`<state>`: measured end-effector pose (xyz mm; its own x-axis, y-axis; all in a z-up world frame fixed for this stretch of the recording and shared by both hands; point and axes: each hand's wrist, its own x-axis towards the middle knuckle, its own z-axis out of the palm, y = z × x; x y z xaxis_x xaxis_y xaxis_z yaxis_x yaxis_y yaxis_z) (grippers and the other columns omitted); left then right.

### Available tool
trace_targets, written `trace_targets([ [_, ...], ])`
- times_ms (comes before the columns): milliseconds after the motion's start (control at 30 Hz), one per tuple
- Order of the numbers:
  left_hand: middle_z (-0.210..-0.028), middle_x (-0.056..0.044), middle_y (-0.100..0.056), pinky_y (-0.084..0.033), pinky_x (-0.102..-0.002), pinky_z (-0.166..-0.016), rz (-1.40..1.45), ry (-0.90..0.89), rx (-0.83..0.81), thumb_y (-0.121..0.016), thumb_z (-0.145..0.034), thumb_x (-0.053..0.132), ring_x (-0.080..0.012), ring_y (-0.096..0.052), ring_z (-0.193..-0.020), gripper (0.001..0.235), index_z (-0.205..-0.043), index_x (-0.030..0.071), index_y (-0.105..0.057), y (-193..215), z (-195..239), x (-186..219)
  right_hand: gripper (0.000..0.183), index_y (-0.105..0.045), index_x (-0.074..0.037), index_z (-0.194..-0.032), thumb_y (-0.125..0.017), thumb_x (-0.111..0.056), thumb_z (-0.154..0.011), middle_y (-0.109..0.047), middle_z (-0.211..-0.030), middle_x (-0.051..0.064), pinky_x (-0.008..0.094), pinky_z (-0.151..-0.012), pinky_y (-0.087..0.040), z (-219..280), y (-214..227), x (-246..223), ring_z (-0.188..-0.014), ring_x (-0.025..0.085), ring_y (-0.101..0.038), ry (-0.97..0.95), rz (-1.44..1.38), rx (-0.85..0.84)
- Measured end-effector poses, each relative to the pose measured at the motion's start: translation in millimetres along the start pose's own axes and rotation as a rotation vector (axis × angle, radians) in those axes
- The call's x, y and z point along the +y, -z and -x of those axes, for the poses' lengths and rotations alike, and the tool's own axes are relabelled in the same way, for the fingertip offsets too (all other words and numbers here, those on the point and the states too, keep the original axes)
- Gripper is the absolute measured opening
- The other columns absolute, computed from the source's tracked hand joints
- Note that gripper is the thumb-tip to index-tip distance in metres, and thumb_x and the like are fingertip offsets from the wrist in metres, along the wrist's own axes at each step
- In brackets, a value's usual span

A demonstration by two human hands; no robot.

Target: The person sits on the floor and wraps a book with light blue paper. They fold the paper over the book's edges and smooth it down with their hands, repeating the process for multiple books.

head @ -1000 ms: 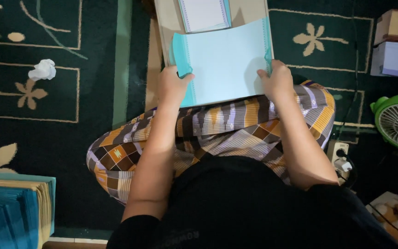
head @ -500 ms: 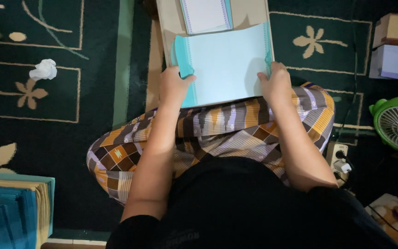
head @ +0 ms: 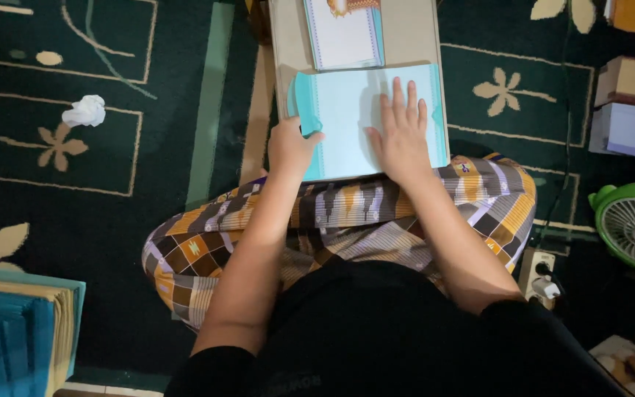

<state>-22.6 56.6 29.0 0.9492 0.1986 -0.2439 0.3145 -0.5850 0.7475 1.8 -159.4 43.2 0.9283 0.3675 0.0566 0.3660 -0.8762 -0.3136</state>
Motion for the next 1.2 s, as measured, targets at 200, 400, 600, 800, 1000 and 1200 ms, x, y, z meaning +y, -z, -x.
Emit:
trace_targets([
  [200, -0.124, -0.038, -0.062, -0.063, -0.049, -0.079, -0.001, 0.039, -0.034, -0.075, -0.095, 0.029, -0.0464, -0.066, -0.113, 0.068, -0.138, -0.017, -0.05, 8, 5, 9, 0.067, -0.015, -0.009, -0.167, -0.013, -0.048, -0.113, -0.005, -0.176, 0.012, 0.051, -0.129, 0.008, -18, -19, 16, -0.162, 0.029, 0.001, -0.016, 0.151, -0.329],
  [400, -0.138, -0.037, -0.056, -0.06, -0.055, -0.092, 0.094, 0.085, -0.022, -0.079, -0.093, 0.028, -0.0489, -0.06, -0.125, 0.079, -0.147, -0.012, -0.038, 7, 3, 0, 0.071, -0.01, -0.011, -0.168, -0.006, -0.052, -0.11, -0.002, -0.176, 0.008, 0.044, -0.13, 0.003, -22, -27, 29, -0.162, 0.023, -0.001, 0.041, 0.226, -0.369],
  [600, -0.138, -0.05, -0.047, -0.055, -0.064, -0.1, 0.045, 0.03, 0.06, -0.067, -0.098, 0.002, -0.0559, -0.056, -0.127, 0.07, -0.149, -0.018, -0.024, 32, 32, 47, 0.071, -0.009, -0.011, -0.167, -0.004, -0.052, -0.11, -0.004, -0.176, 0.008, 0.043, -0.13, 0.002, -23, -26, 28, -0.162, 0.023, -0.003, 0.044, 0.236, -0.367],
  [800, -0.158, -0.035, -0.035, -0.007, -0.065, -0.124, -0.571, -0.315, 0.149, -0.049, -0.103, 0.0, -0.0454, -0.027, -0.152, 0.046, -0.148, -0.009, -0.045, -76, -11, 15, 0.071, -0.007, -0.011, -0.168, -0.003, -0.053, -0.11, -0.001, -0.176, 0.007, 0.043, -0.131, 0.002, -26, -29, 30, -0.162, 0.022, -0.001, 0.041, 0.275, -0.406],
  [1000, -0.169, -0.026, -0.023, -0.009, -0.054, -0.13, -0.468, -0.277, 0.232, -0.047, -0.101, 0.023, -0.0379, -0.02, -0.158, 0.068, -0.159, -0.007, -0.03, -66, -14, 3, 0.071, -0.007, -0.01, -0.167, -0.005, -0.052, -0.11, -0.002, -0.175, 0.01, 0.045, -0.131, -0.001, -26, -30, 31, -0.161, 0.026, -0.003, 0.051, 0.265, -0.424],
  [1200, -0.173, -0.023, -0.007, 0.003, -0.05, -0.131, -0.502, -0.193, 0.088, -0.037, -0.104, 0.036, -0.0358, -0.004, -0.162, 0.075, -0.164, -0.003, -0.015, -65, -23, 4, 0.072, -0.007, -0.009, -0.168, -0.003, -0.05, -0.109, -0.002, -0.175, 0.01, 0.043, -0.131, -0.001, -54, -38, 30, -0.162, 0.025, -0.002, 0.016, 0.28, -0.402],
])
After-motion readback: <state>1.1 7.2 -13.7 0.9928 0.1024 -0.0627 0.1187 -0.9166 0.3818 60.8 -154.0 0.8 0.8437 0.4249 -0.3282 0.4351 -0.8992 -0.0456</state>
